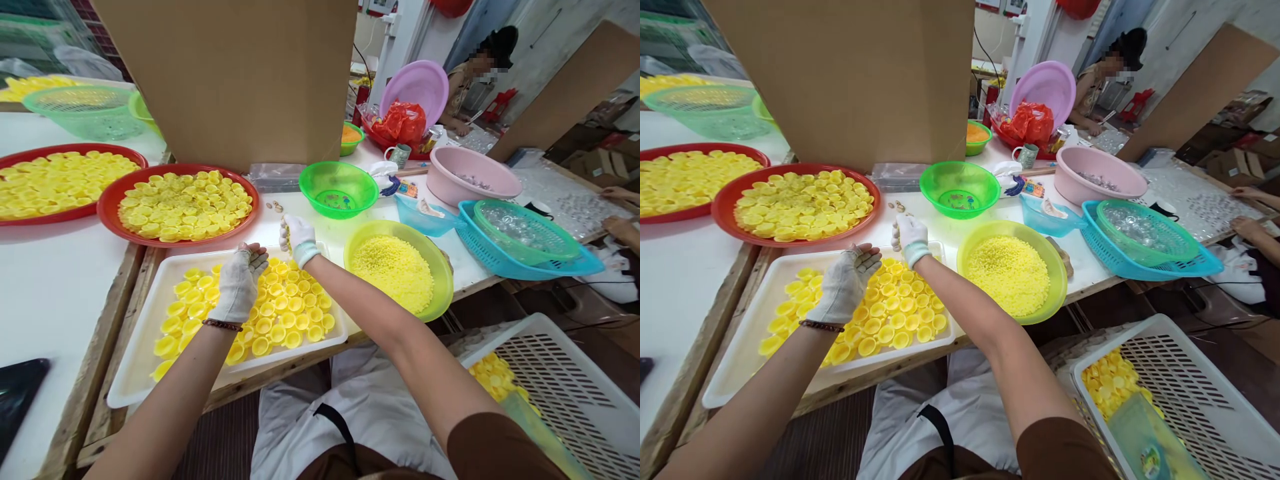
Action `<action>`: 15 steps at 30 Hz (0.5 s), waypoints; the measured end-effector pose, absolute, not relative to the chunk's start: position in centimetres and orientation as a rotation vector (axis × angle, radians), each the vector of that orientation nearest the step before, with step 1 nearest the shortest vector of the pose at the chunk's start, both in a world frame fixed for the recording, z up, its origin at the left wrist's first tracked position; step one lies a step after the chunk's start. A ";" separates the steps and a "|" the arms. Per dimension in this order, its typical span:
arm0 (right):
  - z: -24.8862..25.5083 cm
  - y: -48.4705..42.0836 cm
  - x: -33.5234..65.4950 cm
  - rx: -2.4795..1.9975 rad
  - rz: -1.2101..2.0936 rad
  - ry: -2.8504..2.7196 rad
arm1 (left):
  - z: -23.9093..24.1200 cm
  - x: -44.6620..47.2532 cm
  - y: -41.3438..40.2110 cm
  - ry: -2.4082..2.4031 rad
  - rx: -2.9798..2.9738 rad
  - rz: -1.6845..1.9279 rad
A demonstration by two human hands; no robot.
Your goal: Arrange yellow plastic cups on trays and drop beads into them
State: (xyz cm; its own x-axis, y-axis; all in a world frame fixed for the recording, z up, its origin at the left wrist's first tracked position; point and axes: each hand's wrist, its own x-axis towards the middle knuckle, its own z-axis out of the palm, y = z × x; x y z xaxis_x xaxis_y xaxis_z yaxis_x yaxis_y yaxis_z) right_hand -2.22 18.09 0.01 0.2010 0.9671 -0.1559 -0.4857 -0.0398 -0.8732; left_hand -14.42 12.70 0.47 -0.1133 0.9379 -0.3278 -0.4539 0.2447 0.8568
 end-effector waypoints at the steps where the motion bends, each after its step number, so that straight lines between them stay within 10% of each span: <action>1: -0.2 18.1 -2.9 -1.002 1.311 -0.623 | 0.4 -14.8 12.7 1.134 0.566 1.304; 15: -0.4 20.7 -7.7 -0.980 1.306 -0.791 | 0.9 -16.8 13.9 1.146 0.563 1.373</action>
